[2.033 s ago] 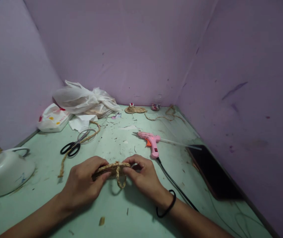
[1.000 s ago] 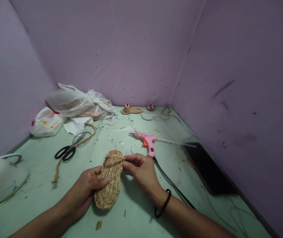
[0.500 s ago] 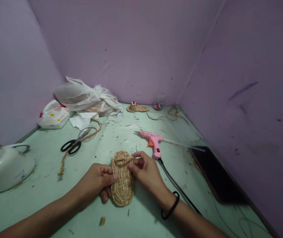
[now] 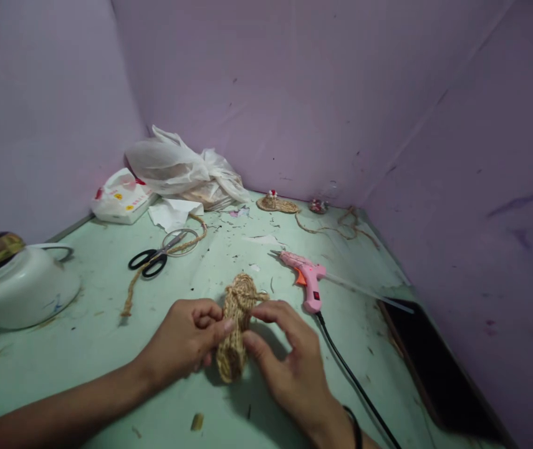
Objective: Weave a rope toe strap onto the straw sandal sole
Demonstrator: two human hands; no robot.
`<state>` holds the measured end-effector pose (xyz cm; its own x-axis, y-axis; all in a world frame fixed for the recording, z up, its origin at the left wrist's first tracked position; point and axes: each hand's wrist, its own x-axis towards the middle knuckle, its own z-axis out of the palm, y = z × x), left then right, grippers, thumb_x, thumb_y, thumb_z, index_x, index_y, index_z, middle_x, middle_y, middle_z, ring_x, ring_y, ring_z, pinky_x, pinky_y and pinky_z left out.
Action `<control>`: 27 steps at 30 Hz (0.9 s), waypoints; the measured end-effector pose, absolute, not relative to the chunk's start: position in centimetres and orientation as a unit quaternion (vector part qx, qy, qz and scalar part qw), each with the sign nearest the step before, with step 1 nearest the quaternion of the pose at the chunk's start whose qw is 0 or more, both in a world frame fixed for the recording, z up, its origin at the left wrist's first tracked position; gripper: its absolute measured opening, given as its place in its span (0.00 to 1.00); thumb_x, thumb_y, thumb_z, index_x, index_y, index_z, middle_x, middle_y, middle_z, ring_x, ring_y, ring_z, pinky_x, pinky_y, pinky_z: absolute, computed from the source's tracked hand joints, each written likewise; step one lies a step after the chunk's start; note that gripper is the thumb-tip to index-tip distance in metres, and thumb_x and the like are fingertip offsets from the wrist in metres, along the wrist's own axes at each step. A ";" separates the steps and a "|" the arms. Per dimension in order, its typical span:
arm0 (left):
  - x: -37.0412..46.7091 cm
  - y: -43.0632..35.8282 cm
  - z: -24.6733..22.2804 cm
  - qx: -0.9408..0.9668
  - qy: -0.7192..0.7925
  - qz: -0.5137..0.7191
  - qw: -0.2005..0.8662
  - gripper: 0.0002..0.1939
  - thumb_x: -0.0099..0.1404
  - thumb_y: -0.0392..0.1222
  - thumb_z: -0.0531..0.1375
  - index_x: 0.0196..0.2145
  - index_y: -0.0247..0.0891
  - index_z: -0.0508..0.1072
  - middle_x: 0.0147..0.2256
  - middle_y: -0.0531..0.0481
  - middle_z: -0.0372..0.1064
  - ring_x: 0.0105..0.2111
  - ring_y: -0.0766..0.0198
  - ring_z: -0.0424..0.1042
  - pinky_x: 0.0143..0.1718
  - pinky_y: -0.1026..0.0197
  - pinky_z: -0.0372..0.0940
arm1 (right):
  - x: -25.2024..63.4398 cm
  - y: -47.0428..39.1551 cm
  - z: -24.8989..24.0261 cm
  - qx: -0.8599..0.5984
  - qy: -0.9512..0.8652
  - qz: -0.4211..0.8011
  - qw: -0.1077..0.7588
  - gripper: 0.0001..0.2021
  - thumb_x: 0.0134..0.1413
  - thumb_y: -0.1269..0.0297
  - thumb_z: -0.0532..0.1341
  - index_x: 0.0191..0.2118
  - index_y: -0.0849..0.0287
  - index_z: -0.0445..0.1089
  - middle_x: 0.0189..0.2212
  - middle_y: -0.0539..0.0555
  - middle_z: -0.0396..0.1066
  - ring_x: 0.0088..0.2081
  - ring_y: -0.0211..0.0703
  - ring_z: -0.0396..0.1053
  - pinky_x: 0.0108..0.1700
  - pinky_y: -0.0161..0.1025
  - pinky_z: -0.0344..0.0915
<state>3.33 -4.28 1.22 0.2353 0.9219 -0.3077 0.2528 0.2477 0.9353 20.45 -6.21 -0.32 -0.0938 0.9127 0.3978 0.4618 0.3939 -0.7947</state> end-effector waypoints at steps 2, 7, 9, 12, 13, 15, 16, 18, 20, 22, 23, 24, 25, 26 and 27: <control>3.5 -4.7 1.0 0.583 0.511 0.303 0.554 0.08 0.56 0.41 0.56 0.23 0.36 0.68 0.17 0.54 0.65 0.17 0.68 0.64 0.19 0.67 0.57 | 19.4 -6.7 -0.6 -0.477 -0.696 0.299 0.445 0.15 0.49 0.64 0.62 0.45 0.54 0.66 0.43 0.56 0.69 0.45 0.47 0.66 0.47 0.43 0.64; 3.5 -5.4 0.6 0.735 0.405 0.299 0.454 0.13 0.57 0.34 0.53 0.40 0.37 0.72 0.36 0.46 0.73 0.33 0.62 0.71 0.35 0.61 0.63 | 19.6 -6.2 -0.7 -0.510 -0.577 0.460 0.443 0.18 0.44 0.59 0.64 0.44 0.57 0.69 0.42 0.57 0.72 0.44 0.48 0.69 0.46 0.43 0.65; 3.1 -5.1 0.7 0.755 0.409 0.315 0.404 0.11 0.57 0.33 0.53 0.35 0.37 0.74 0.32 0.48 0.73 0.30 0.63 0.70 0.33 0.62 0.63 | 20.4 -5.6 -0.6 -0.521 -0.520 0.509 0.447 0.17 0.43 0.58 0.65 0.41 0.58 0.71 0.39 0.57 0.74 0.40 0.47 0.71 0.42 0.42 0.66; 2.1 -3.9 1.0 0.711 0.501 0.388 0.305 0.07 0.57 0.36 0.55 0.30 0.35 0.73 0.25 0.50 0.70 0.23 0.66 0.66 0.25 0.64 0.60 | 21.5 -4.7 -0.6 -0.507 -0.465 0.575 0.443 0.16 0.41 0.58 0.66 0.38 0.59 0.73 0.34 0.55 0.75 0.33 0.43 0.71 0.36 0.39 0.66; 1.8 -3.3 1.0 0.695 0.530 0.401 0.275 0.07 0.56 0.37 0.56 0.31 0.35 0.72 0.25 0.50 0.69 0.22 0.67 0.64 0.23 0.64 0.60 | 21.7 -4.5 -0.6 -0.497 -0.449 0.600 0.437 0.16 0.41 0.58 0.66 0.38 0.58 0.74 0.33 0.54 0.75 0.31 0.42 0.71 0.34 0.38 0.66; 1.2 -2.3 1.0 0.691 0.551 0.379 0.275 0.11 0.53 0.38 0.58 0.36 0.35 0.72 0.21 0.53 0.65 0.20 0.67 0.61 0.22 0.65 0.58 | 21.9 -4.1 -0.5 -0.473 -0.423 0.646 0.423 0.15 0.40 0.60 0.67 0.37 0.58 0.74 0.30 0.53 0.75 0.28 0.39 0.71 0.32 0.36 0.65; 1.1 -1.9 0.9 0.693 0.549 0.357 0.302 0.13 0.53 0.39 0.58 0.38 0.34 0.72 0.19 0.55 0.62 0.19 0.68 0.59 0.21 0.65 0.57 | 22.0 -4.0 -0.4 -0.464 -0.411 0.661 0.422 0.15 0.39 0.61 0.68 0.37 0.58 0.74 0.30 0.53 0.75 0.28 0.39 0.71 0.32 0.36 0.65; 1.1 -1.4 0.5 0.687 0.532 0.330 0.369 0.14 0.52 0.40 0.58 0.37 0.34 0.72 0.17 0.57 0.60 0.17 0.69 0.58 0.20 0.66 0.56 | 22.2 -3.8 -0.2 -0.454 -0.398 0.673 0.427 0.14 0.38 0.62 0.68 0.35 0.58 0.75 0.29 0.52 0.75 0.28 0.38 0.71 0.32 0.35 0.64; 1.6 -1.5 0.2 0.668 0.515 0.341 0.416 0.10 0.53 0.40 0.57 0.33 0.34 0.73 0.19 0.54 0.63 0.19 0.69 0.59 0.21 0.66 0.57 | 22.4 -3.6 0.0 -0.450 -0.403 0.673 0.426 0.13 0.37 0.63 0.69 0.34 0.58 0.75 0.28 0.52 0.75 0.27 0.37 0.70 0.31 0.34 0.64; 2.1 -2.0 0.2 0.653 0.500 0.360 0.441 0.07 0.54 0.40 0.56 0.27 0.34 0.71 0.21 0.52 0.65 0.21 0.69 0.61 0.22 0.66 0.58 | 22.7 -3.5 0.3 -0.445 -0.413 0.671 0.426 0.13 0.37 0.64 0.69 0.34 0.58 0.76 0.27 0.52 0.75 0.27 0.36 0.70 0.31 0.34 0.64; 2.2 -2.2 0.3 0.649 0.494 0.366 0.449 0.07 0.54 0.41 0.56 0.26 0.34 0.71 0.21 0.52 0.66 0.21 0.69 0.62 0.22 0.67 0.58 | 22.9 -3.5 0.4 -0.440 -0.417 0.671 0.426 0.13 0.38 0.64 0.69 0.35 0.58 0.76 0.27 0.52 0.76 0.27 0.36 0.71 0.31 0.33 0.65; 2.3 -2.4 0.6 0.649 0.488 0.367 0.453 0.08 0.54 0.42 0.57 0.25 0.34 0.70 0.21 0.52 0.66 0.21 0.69 0.62 0.22 0.67 0.58 | 23.0 -3.4 0.5 -0.436 -0.416 0.675 0.426 0.13 0.38 0.64 0.69 0.35 0.59 0.76 0.27 0.52 0.76 0.28 0.37 0.71 0.32 0.34 0.65; 2.2 -2.5 1.0 0.657 0.483 0.363 0.451 0.08 0.54 0.42 0.56 0.24 0.34 0.70 0.20 0.53 0.65 0.20 0.69 0.61 0.21 0.67 0.57 | 23.1 -3.4 0.6 -0.430 -0.411 0.681 0.426 0.14 0.37 0.64 0.69 0.35 0.59 0.76 0.27 0.53 0.76 0.29 0.38 0.71 0.33 0.34 0.65; 1.8 -2.4 1.4 0.670 0.481 0.360 0.435 0.09 0.54 0.43 0.56 0.23 0.34 0.70 0.18 0.53 0.65 0.19 0.69 0.61 0.20 0.67 0.57 | 23.1 -3.4 0.6 -0.426 -0.402 0.689 0.426 0.14 0.37 0.64 0.69 0.35 0.60 0.76 0.27 0.53 0.76 0.29 0.38 0.72 0.33 0.34 0.66; 1.3 -2.1 1.9 0.684 0.490 0.360 0.403 0.11 0.54 0.44 0.56 0.22 0.35 0.70 0.17 0.54 0.64 0.18 0.69 0.60 0.20 0.67 0.57 | 23.2 -3.4 0.6 -0.424 -0.390 0.698 0.426 0.15 0.36 0.64 0.70 0.35 0.60 0.76 0.27 0.54 0.76 0.28 0.38 0.72 0.32 0.34 0.66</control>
<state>1.26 -2.08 1.91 0.2607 0.9603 0.0988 0.3796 -0.1961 0.9041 23.16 -3.40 0.62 -0.2776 0.9249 -0.2598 -0.2642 -0.3335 -0.9049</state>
